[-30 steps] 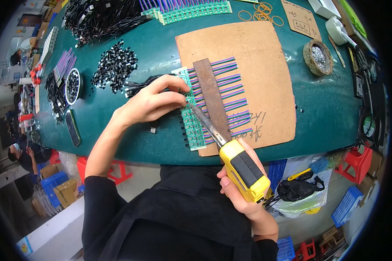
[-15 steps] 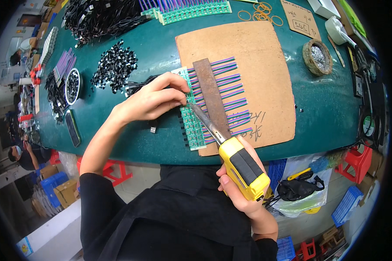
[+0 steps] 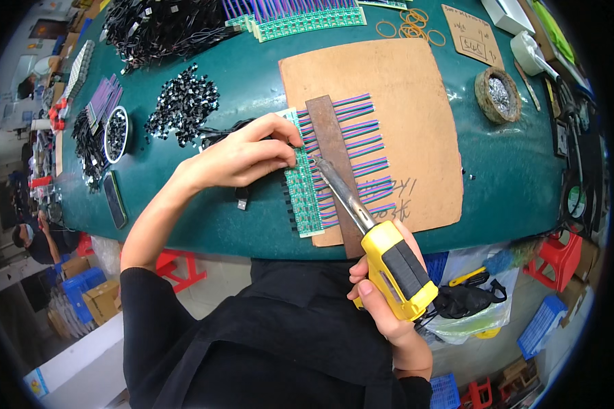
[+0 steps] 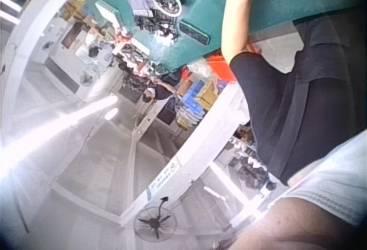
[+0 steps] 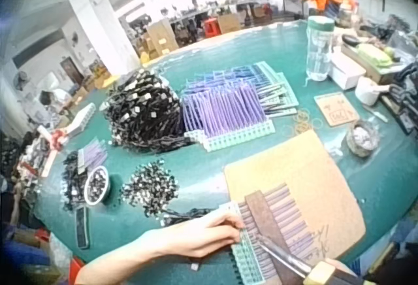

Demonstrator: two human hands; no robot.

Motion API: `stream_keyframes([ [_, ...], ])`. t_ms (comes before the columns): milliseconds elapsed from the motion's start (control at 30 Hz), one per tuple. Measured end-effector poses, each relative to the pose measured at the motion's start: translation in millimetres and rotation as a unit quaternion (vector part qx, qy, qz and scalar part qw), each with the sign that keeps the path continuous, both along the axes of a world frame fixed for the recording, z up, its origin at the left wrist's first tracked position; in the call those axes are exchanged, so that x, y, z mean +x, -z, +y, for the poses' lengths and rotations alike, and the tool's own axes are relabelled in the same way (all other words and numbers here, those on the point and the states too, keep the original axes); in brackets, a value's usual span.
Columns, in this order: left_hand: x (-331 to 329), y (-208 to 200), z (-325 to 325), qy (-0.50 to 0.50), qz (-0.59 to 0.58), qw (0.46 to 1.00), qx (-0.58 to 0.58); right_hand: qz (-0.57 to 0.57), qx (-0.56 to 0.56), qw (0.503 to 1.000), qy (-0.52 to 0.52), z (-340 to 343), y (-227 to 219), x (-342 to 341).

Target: The person solders electronic components onto circuit boards using a soldering gun, then attaches and solders USB cables to the boards.

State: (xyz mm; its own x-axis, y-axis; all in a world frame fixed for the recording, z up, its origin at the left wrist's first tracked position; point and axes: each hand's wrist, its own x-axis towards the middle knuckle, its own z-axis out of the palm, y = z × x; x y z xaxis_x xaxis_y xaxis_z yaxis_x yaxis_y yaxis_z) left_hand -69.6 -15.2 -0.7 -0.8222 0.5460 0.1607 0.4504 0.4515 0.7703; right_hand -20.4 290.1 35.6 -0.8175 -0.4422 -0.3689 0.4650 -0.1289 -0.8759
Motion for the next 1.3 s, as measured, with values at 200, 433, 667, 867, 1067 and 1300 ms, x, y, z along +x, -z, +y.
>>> stream_keyframes([
  [200,-0.1,1.6,-1.5,0.004,0.01,1.0,0.007,0.005,-0.022,0.999,0.035,-5.8,-1.6,-0.4],
  [433,2.4,-2.8,-0.4,0.01,-0.008,1.0,-0.014,0.037,-0.035,0.996,0.078,-8.6,-2.7,-0.6],
  [667,4.3,-23.4,3.0,0.011,0.078,0.986,-0.146,0.069,-0.077,0.99,0.095,-4.7,4.4,-5.1],
  [867,-53.8,-23.2,-82.0,-0.402,0.202,0.801,-0.395,0.071,-0.074,0.987,0.124,-4.7,4.8,-4.3],
  [1067,-65.2,-4.3,-137.0,-0.465,0.312,0.743,-0.367,0.1,-0.067,0.987,0.107,-4.5,-0.9,-0.6],
  [1300,-4.2,-57.6,-28.5,-0.362,-0.082,0.891,0.26,0.083,-0.091,0.983,0.138,-3.3,2.5,-6.1],
])
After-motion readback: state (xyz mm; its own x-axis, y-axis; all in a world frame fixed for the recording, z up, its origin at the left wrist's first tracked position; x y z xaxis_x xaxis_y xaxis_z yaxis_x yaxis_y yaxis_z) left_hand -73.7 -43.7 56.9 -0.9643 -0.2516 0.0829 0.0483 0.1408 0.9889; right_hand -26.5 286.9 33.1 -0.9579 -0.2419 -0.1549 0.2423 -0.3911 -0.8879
